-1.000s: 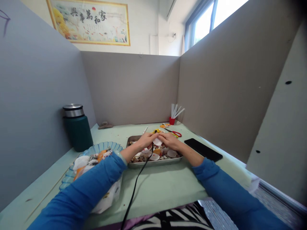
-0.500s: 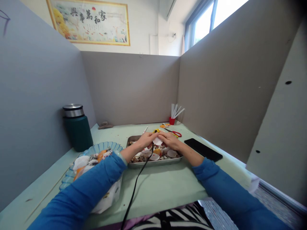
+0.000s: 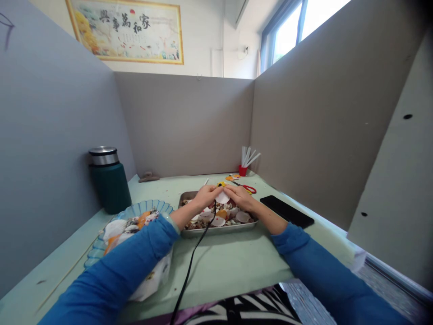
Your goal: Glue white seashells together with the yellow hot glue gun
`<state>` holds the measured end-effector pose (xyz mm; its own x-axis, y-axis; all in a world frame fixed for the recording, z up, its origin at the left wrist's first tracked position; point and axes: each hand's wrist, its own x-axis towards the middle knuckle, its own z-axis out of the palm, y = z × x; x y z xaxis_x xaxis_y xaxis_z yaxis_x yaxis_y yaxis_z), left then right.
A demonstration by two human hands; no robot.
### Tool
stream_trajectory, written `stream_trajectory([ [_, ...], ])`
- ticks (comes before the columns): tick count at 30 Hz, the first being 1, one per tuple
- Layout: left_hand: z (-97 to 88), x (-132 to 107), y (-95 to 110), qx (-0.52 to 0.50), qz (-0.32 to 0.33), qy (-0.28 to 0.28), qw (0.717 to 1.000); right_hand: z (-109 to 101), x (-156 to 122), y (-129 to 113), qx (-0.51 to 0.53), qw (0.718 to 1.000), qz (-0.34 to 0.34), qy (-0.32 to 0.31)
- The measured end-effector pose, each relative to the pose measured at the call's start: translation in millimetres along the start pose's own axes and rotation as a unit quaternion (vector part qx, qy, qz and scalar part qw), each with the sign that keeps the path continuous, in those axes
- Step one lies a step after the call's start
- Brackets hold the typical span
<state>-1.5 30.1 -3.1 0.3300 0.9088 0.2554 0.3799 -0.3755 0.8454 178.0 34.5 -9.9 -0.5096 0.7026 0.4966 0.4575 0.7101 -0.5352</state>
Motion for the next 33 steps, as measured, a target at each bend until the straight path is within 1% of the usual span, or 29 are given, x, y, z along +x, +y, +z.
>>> stream_trajectory([
  [3,-0.1,1.0,-0.3,0.023,0.025,0.059,0.998,0.5,0.5,0.7,-0.021,1.000,0.001,0.006],
  [5,-0.1,1.3,-0.1,0.033,0.051,0.080,0.995,0.7,0.8,1.2,-0.032,0.999,-0.003,0.007],
  [8,-0.1,1.7,-0.1,0.033,0.085,0.054,0.994,1.1,1.1,2.0,-0.043,0.999,-0.005,0.011],
  [10,-0.2,2.3,-0.7,0.035,0.093,0.037,0.994,1.3,1.1,2.3,-0.047,0.999,-0.005,0.016],
  [17,-1.6,2.1,-2.9,0.065,0.113,0.042,0.991,2.1,0.3,2.2,-0.027,0.999,0.003,0.027],
  [22,-1.1,1.5,-4.1,0.114,0.158,0.070,0.978,2.3,1.0,3.9,-0.015,1.000,0.003,0.024],
  [27,-0.4,3.0,-6.2,0.135,0.195,0.094,0.967,2.0,0.8,4.2,-0.009,1.000,0.004,0.013],
  [33,-1.7,1.9,-5.3,0.185,0.258,0.107,0.942,1.4,0.1,2.0,0.003,1.000,0.007,0.009],
])
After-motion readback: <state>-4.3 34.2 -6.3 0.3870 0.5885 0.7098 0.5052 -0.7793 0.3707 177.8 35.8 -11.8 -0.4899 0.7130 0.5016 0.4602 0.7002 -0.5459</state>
